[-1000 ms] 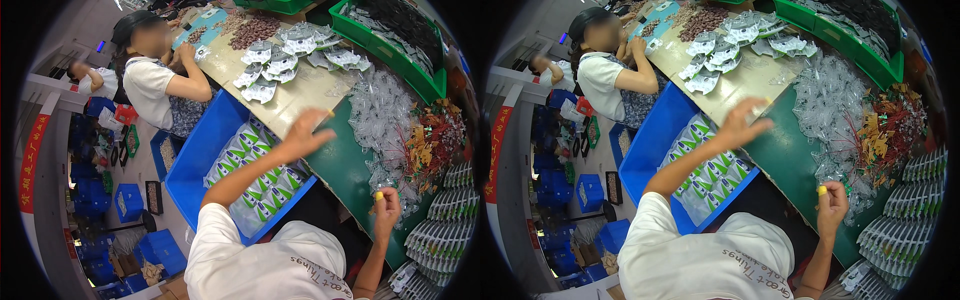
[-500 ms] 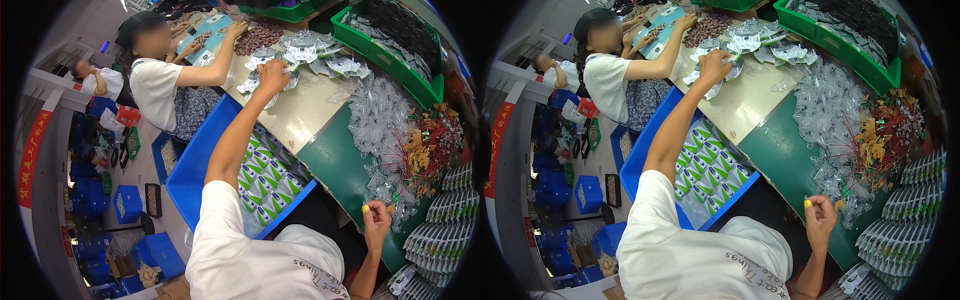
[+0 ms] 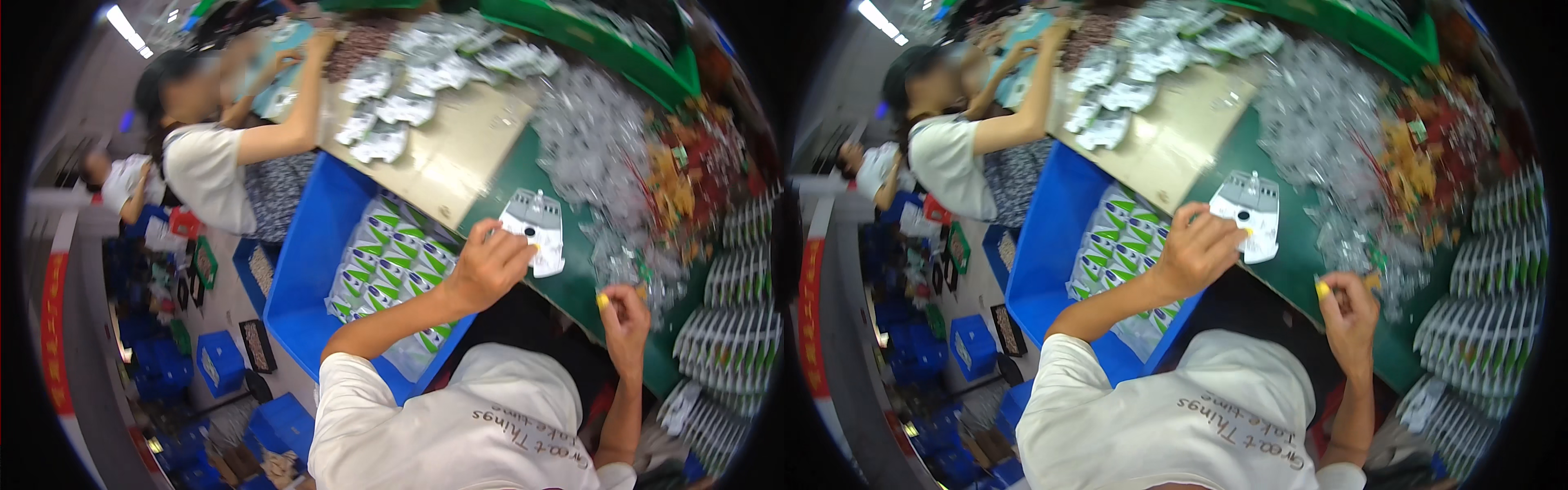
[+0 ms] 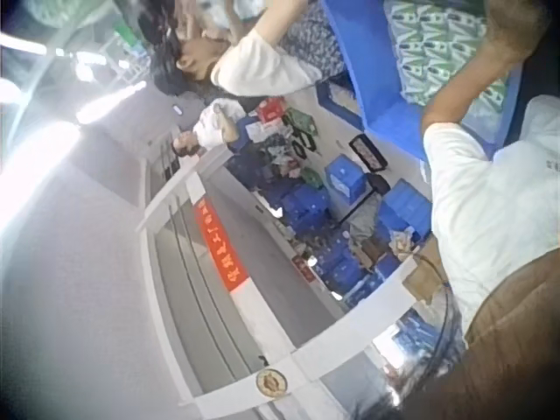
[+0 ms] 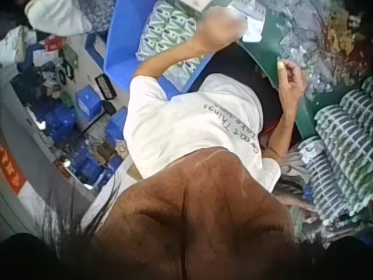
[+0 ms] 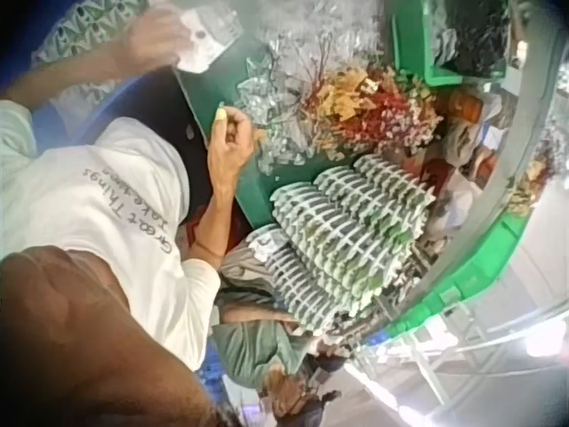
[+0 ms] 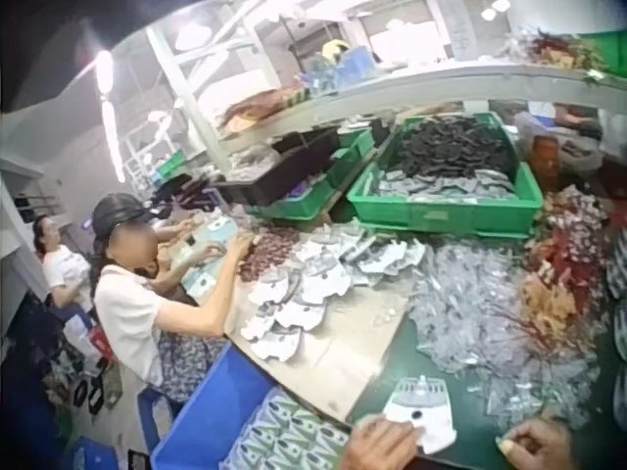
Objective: Assembling small plastic components for products at a manufacturing workstation.
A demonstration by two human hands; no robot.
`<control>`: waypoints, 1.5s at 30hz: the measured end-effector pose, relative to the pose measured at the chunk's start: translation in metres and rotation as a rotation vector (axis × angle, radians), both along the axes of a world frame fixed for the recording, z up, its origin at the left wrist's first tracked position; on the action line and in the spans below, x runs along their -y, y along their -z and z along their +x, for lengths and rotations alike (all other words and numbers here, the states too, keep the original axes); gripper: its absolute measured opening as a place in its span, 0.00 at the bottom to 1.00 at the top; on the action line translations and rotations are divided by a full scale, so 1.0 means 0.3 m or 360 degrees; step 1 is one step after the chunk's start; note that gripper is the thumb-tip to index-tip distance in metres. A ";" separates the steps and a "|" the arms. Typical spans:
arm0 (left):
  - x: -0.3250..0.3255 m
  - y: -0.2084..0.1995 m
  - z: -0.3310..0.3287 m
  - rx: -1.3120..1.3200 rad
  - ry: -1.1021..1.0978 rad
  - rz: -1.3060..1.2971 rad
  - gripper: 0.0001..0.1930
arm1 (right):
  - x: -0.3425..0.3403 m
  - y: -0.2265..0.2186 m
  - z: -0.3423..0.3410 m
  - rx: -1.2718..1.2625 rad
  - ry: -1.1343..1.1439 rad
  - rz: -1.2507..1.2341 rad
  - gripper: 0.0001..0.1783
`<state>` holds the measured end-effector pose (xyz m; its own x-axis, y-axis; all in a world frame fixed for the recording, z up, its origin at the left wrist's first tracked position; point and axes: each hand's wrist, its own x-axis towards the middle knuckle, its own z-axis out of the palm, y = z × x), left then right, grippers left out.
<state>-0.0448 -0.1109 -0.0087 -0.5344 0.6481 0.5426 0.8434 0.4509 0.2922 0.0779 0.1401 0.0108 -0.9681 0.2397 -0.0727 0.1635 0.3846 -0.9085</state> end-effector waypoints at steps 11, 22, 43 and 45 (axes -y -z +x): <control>-0.067 0.127 0.178 0.0330 0.0104 -0.0098 0.16 | 0.082 0.023 -0.087 -0.0454 -0.0418 0.0626 0.10; -0.057 0.044 0.020 0.0666 0.0461 0.0103 0.17 | 0.116 0.033 -0.097 -0.0348 -0.0642 0.1062 0.08; -0.016 0.027 -0.140 -0.0233 0.0008 0.0059 0.17 | 0.104 0.017 -0.088 -0.0282 -0.0672 0.1077 0.11; 0.009 0.042 -0.077 -0.0312 0.0036 -0.0091 0.16 | 0.104 0.022 -0.089 -0.0281 -0.0678 0.1095 0.12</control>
